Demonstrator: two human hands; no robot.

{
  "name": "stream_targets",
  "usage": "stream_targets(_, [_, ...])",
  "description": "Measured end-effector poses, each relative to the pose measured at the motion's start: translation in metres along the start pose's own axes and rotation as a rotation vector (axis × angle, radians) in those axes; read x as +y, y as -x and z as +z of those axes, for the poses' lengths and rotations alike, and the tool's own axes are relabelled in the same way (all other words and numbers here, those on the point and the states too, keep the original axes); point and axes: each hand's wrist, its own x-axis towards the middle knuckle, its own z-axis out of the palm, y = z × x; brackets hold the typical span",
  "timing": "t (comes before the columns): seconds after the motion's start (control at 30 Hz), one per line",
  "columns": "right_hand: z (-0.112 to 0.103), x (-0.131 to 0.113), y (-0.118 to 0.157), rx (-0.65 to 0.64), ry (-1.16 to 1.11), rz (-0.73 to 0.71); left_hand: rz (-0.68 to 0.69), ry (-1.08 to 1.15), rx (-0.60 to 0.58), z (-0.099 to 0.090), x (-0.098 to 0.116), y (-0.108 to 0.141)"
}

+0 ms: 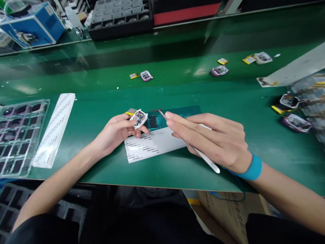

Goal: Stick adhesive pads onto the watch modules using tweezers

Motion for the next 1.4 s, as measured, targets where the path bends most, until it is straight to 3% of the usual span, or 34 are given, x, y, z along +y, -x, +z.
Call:
stream_targets(0.1, [0.000,-0.004,0.001,-0.020,-0.042,-0.042,0.026,-0.061,0.026,0.004,-0.003,0.004])
stream_targets(0.27, [0.003,-0.010,-0.006,0.025,0.051,-0.214,0.207,-0.181,0.214,0.006,-0.009,0.005])
stream_targets(0.57, [0.024,-0.012,-0.013,0.061,0.136,-0.378,0.162,-0.042,0.320,0.018,-0.014,0.007])
stream_targets(0.73, [0.028,-0.011,-0.010,0.041,0.174,-0.371,0.173,-0.069,0.295,0.018,-0.014,0.010])
stream_targets(1.03, [0.035,-0.010,-0.001,-0.019,0.039,-0.251,0.191,-0.151,0.294,0.021,-0.013,0.012])
stream_targets(1.17, [0.029,-0.014,-0.011,0.044,0.065,-0.306,0.241,-0.164,0.320,0.023,-0.017,0.012])
stream_targets(1.4, [0.035,-0.013,-0.006,0.095,-0.073,-0.216,0.286,-0.275,0.338,0.025,-0.021,0.011])
